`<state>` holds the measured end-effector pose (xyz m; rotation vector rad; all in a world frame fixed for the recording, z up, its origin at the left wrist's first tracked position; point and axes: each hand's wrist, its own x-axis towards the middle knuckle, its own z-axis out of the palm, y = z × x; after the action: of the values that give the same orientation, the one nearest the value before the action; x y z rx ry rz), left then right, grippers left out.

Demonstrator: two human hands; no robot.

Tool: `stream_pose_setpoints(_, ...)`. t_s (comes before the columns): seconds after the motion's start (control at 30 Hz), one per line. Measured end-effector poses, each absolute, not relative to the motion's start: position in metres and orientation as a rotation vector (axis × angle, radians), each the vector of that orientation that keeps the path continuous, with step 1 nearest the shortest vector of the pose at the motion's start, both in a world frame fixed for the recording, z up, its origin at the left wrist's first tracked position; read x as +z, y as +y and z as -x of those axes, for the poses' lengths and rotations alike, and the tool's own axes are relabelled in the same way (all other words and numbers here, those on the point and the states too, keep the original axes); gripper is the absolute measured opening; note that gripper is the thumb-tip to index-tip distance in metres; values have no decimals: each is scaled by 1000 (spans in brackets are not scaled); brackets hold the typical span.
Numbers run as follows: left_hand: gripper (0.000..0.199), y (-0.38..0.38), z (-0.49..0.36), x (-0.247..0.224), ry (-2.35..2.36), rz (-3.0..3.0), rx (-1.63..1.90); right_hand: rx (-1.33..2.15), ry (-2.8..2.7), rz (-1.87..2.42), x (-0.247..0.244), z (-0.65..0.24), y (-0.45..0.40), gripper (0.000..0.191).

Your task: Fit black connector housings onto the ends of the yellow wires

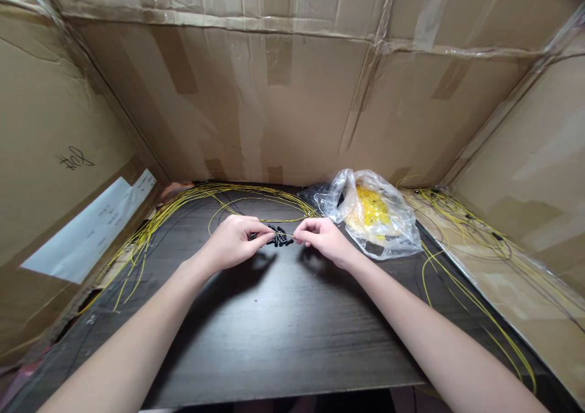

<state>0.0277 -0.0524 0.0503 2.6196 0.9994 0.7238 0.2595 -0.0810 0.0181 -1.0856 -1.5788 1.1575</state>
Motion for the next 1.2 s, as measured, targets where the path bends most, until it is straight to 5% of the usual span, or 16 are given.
stream_pose_setpoints(1.2, 13, -70, -48, 34, 936, -2692, 803, 1488, -1339, 1078, 13, -247, -88, 16)
